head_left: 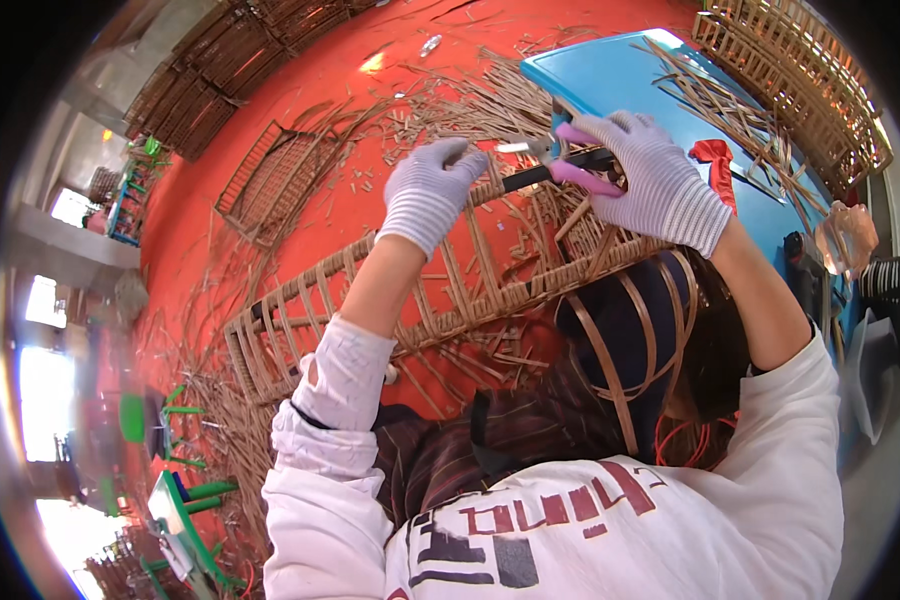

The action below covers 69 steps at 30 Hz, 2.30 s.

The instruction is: Using a pneumatic nail gun and wire cutters to assemble and trim wicker or bamboo furniture frame components.

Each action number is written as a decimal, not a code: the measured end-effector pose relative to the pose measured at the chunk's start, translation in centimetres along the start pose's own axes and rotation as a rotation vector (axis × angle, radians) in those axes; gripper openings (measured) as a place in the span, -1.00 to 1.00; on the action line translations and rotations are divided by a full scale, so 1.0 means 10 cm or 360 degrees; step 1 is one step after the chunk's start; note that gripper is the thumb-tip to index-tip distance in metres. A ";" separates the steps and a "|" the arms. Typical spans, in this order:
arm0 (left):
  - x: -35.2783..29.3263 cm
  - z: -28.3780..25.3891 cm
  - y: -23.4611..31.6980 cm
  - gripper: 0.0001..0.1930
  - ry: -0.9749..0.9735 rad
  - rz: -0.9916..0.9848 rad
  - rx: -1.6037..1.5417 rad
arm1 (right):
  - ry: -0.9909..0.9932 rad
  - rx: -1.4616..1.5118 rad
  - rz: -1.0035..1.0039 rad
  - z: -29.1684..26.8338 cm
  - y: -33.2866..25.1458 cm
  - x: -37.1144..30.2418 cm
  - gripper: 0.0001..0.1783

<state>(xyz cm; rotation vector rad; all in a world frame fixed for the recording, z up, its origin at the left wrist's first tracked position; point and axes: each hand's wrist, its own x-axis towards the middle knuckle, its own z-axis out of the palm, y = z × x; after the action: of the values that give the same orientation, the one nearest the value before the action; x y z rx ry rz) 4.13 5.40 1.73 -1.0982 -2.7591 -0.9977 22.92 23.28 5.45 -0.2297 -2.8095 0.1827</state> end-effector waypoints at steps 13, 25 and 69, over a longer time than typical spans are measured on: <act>-0.03 0.16 -0.10 -0.82 -0.0005 0.0132 -0.0775 | 0.0044 0.0105 -0.0416 0.32 0.26 0.22 -0.42; -0.05 0.16 -0.03 -0.83 0.0069 0.0244 -0.0748 | 0.0167 0.0084 -0.0737 0.36 0.43 0.30 -0.44; 0.04 0.26 -0.18 -0.75 0.0118 0.0276 -0.0758 | -0.0061 -0.0102 -0.0654 0.31 -0.35 -0.88 -0.59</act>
<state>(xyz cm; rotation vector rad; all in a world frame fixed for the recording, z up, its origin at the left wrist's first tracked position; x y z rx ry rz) 3.29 6.12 -1.25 -1.2851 -2.3741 -1.6786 29.70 18.01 0.44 0.3393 -2.8283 0.0021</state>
